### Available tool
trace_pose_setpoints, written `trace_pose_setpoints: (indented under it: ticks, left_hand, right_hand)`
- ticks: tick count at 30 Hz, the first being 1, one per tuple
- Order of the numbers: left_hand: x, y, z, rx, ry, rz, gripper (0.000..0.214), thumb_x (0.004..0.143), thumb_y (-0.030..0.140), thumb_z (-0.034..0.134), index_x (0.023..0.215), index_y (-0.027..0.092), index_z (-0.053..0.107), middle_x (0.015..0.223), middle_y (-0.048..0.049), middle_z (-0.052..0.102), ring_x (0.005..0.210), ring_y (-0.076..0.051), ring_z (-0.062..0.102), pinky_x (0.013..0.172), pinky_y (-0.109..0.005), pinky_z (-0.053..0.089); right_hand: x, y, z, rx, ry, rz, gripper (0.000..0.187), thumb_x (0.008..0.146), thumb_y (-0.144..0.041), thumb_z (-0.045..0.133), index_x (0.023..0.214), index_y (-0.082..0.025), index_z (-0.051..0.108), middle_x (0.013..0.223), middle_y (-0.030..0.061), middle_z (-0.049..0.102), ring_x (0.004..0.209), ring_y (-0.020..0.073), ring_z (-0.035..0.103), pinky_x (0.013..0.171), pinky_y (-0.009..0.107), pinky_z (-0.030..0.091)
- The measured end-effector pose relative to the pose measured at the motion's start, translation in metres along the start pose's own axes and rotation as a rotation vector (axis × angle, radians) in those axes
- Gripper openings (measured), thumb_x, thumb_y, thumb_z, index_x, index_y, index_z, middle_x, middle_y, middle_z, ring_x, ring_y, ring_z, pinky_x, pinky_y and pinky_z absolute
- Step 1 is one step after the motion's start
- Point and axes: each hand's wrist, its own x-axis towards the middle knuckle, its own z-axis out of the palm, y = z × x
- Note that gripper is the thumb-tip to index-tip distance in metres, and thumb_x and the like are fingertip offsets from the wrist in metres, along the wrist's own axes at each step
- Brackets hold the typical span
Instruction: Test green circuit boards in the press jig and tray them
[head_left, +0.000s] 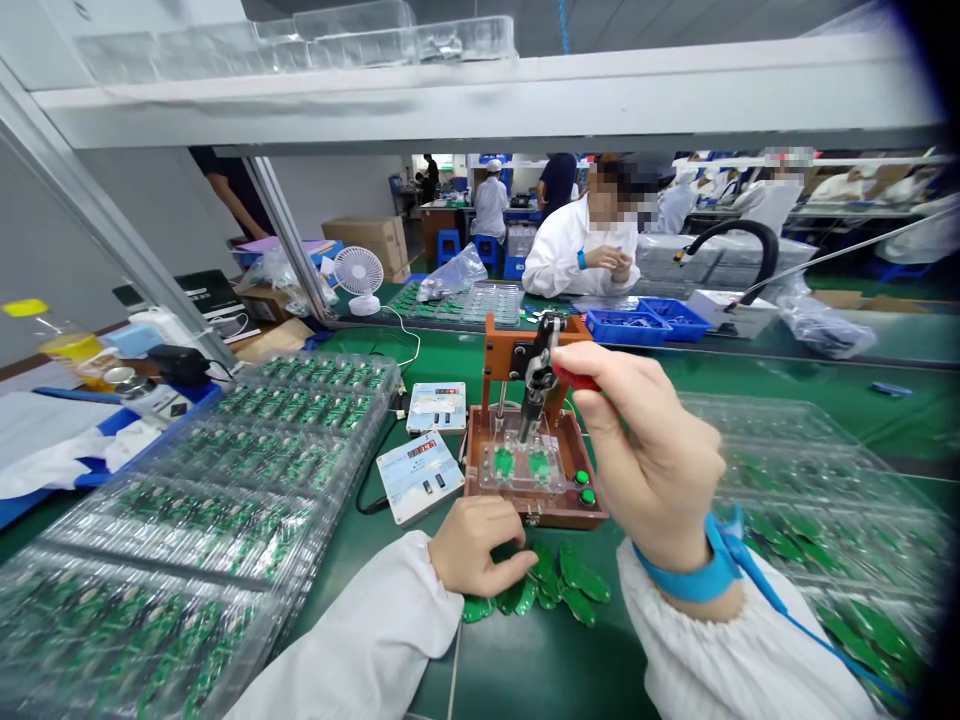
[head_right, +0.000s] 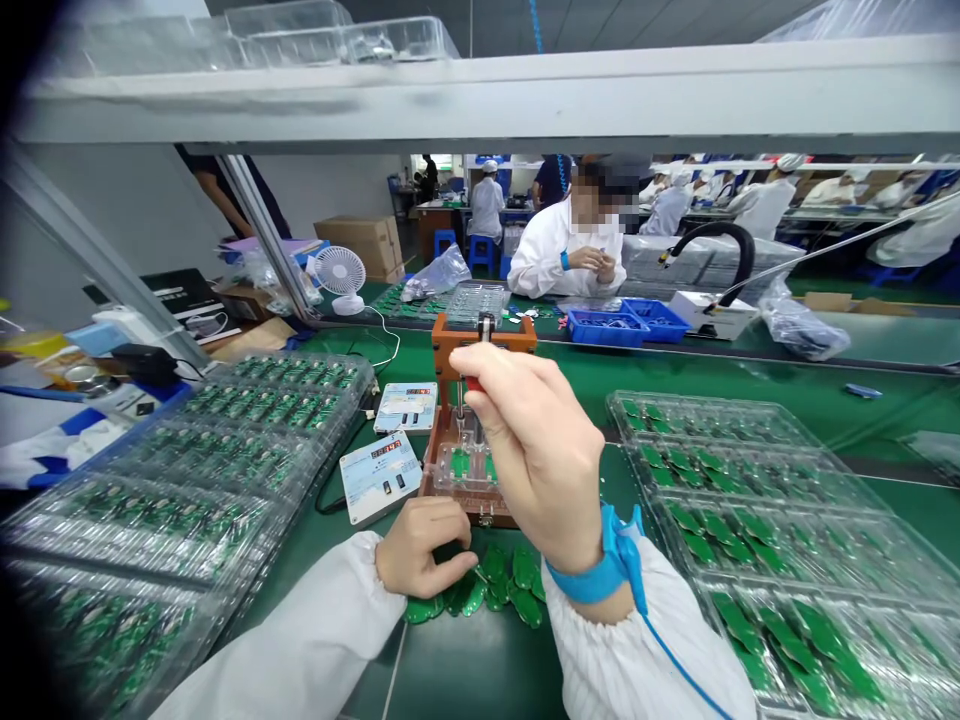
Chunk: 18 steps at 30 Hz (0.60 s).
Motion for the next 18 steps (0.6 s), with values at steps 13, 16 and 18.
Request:
trace_pose_setpoints:
  ticks: [13,16,18]
  left_hand:
    - [0.0,-0.002,0.004,-0.017,0.0,-0.056,0.033,0.095,0.041,0.053,0.07,0.02,0.059,0.067,-0.0038,0.067,0.061,-0.016,0.059,0.057,-0.029,0.043]
    - [0.002,0.001,0.003,-0.045,-0.02,-0.107,0.035,0.095,0.043,0.053,0.07,0.019,0.06,0.068,-0.0051,0.068,0.062,-0.017,0.061,0.059,-0.029,0.045]
    - [0.007,0.005,-0.007,-0.134,-0.085,-0.173,0.037,0.096,0.046,0.054,0.073,0.018,0.063,0.072,-0.0066,0.07,0.066,-0.017,0.063,0.063,-0.029,0.048]
  right_hand:
    - [-0.056,0.025,0.034,0.087,0.094,-0.041,0.06,0.089,0.004,0.06,0.141,-0.026,0.059,0.133,0.0055,0.069,0.131,0.0255,0.062,0.107,0.048,0.057]
    - [-0.059,0.025,0.039,0.152,0.132,0.013,0.063,0.089,0.004,0.06,0.143,-0.028,0.058,0.137,0.0037,0.067,0.135,0.0255,0.059,0.11,0.049,0.055]
    - [-0.06,0.025,0.039,0.199,0.144,0.042,0.062,0.09,0.006,0.056,0.141,-0.03,0.06,0.137,0.0021,0.067,0.135,0.025,0.059,0.111,0.049,0.055]
